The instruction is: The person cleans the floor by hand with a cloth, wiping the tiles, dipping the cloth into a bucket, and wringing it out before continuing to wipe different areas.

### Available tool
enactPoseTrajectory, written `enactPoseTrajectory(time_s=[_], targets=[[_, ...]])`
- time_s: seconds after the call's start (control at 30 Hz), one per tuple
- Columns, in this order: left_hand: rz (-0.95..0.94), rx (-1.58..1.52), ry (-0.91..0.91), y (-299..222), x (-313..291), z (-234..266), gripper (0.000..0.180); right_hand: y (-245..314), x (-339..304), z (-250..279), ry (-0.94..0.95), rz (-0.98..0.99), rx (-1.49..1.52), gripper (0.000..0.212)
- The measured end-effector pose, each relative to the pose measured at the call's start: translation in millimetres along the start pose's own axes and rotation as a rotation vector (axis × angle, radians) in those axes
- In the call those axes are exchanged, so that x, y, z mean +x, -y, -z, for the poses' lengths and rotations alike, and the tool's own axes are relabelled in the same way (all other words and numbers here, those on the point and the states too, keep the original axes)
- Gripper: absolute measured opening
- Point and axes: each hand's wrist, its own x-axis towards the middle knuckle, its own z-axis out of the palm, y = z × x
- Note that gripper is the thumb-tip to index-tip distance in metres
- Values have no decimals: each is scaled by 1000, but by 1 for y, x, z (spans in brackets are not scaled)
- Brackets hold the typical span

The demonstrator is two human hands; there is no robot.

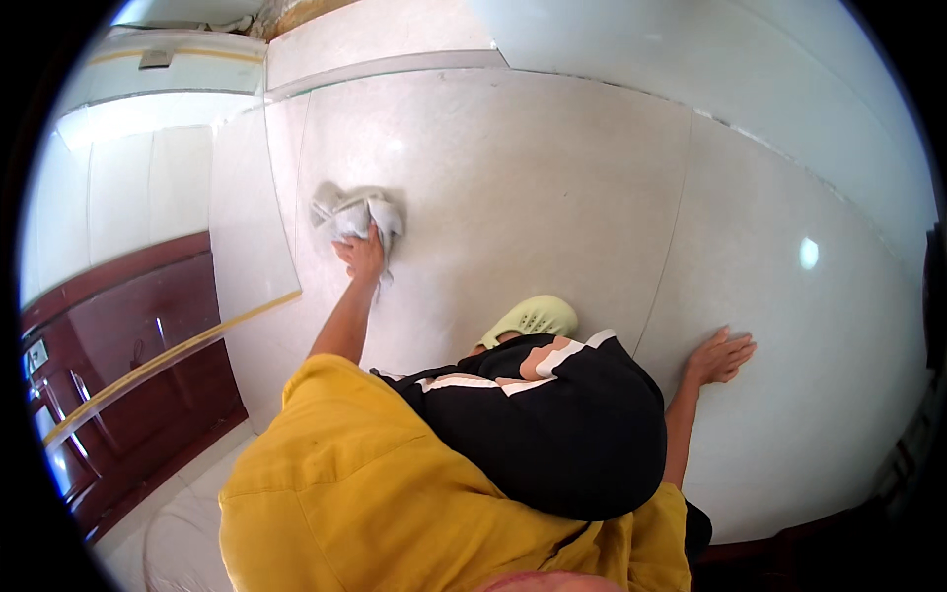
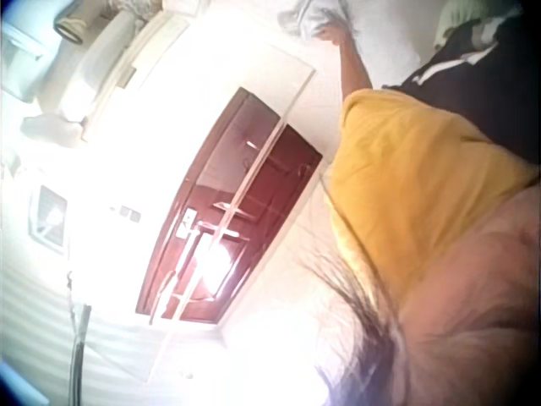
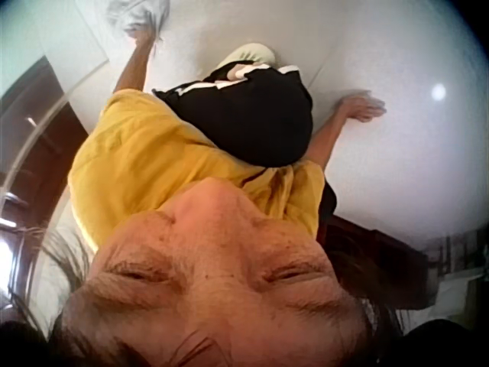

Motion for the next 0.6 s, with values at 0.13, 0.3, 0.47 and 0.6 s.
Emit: enactPoseTrajectory(time_s=[0.13,0.3,0.47,0.6], targets=[[-84,100,-22,-50,47,25,94,11,-10,4,-3,2,-12,61],[-253,122,-170,-161,66,16,92,15,-11,7,-13,23,-53,59],[-640,109,-178,-243,-4,-22,84,17,-7,9,46,-44,-106,59],[-914,41,-182,-302,-82,-33,75,16,-7,1,20,-28,-106,60]])
